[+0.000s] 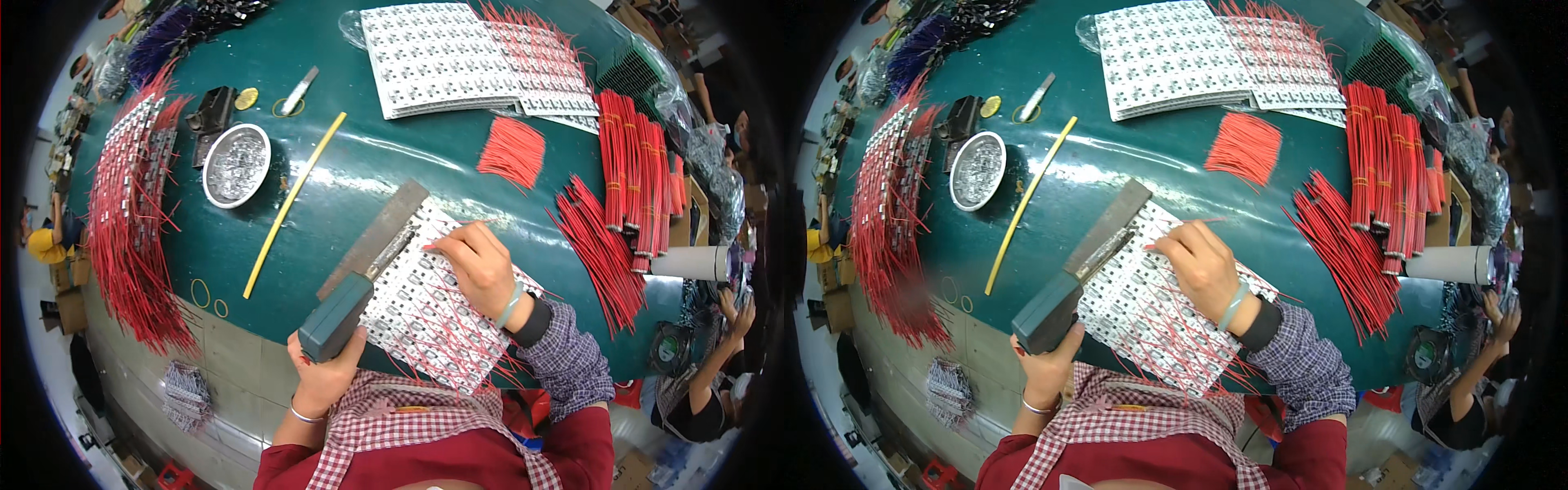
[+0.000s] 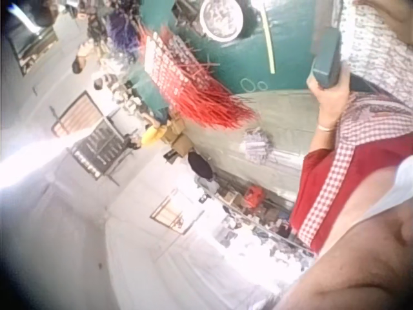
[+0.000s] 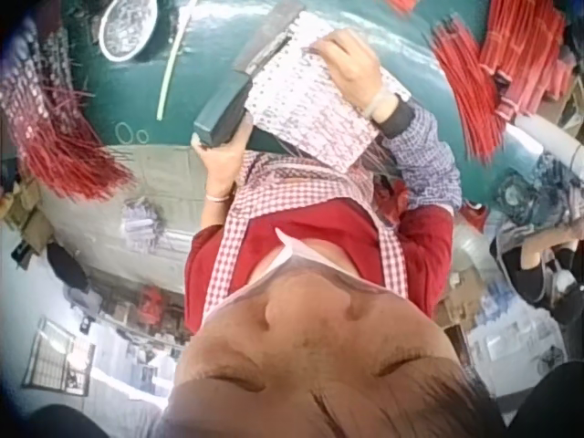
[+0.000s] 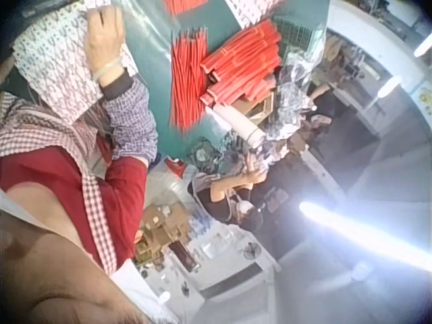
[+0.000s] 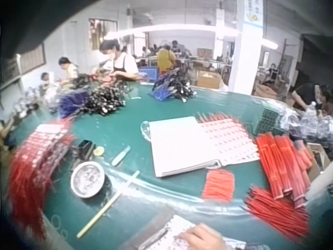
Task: The person positions wires onto a circuit board panel by hand and solders them into place using a soldering tool, then stacks the completed panel.
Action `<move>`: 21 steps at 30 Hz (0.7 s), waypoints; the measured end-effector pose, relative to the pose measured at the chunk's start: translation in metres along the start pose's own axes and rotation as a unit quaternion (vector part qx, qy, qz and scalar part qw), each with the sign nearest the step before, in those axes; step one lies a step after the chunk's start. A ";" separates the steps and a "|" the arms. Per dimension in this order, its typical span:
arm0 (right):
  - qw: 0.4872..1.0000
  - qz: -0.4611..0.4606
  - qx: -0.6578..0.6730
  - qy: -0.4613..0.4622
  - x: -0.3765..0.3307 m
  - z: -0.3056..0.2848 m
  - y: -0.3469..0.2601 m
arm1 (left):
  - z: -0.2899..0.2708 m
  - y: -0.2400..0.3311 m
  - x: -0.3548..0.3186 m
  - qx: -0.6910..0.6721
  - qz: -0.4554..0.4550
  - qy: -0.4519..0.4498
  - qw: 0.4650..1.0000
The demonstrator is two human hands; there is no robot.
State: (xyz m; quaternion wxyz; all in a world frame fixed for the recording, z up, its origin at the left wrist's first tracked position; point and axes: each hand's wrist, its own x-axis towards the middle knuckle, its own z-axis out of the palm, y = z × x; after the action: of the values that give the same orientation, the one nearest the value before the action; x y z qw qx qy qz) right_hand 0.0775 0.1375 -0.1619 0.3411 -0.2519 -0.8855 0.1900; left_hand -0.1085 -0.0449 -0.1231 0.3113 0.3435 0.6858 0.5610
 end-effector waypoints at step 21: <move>0.999 0.011 -0.044 -0.024 -0.005 0.000 -0.001 | 0.004 -0.007 0.002 0.050 0.016 -0.047 0.998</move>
State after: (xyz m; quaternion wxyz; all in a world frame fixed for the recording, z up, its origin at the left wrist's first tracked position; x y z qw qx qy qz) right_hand 0.0805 0.1333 -0.1636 0.3060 -0.2718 -0.8981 0.1607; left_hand -0.1077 -0.0419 -0.1305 0.3162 0.3954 0.6923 0.5142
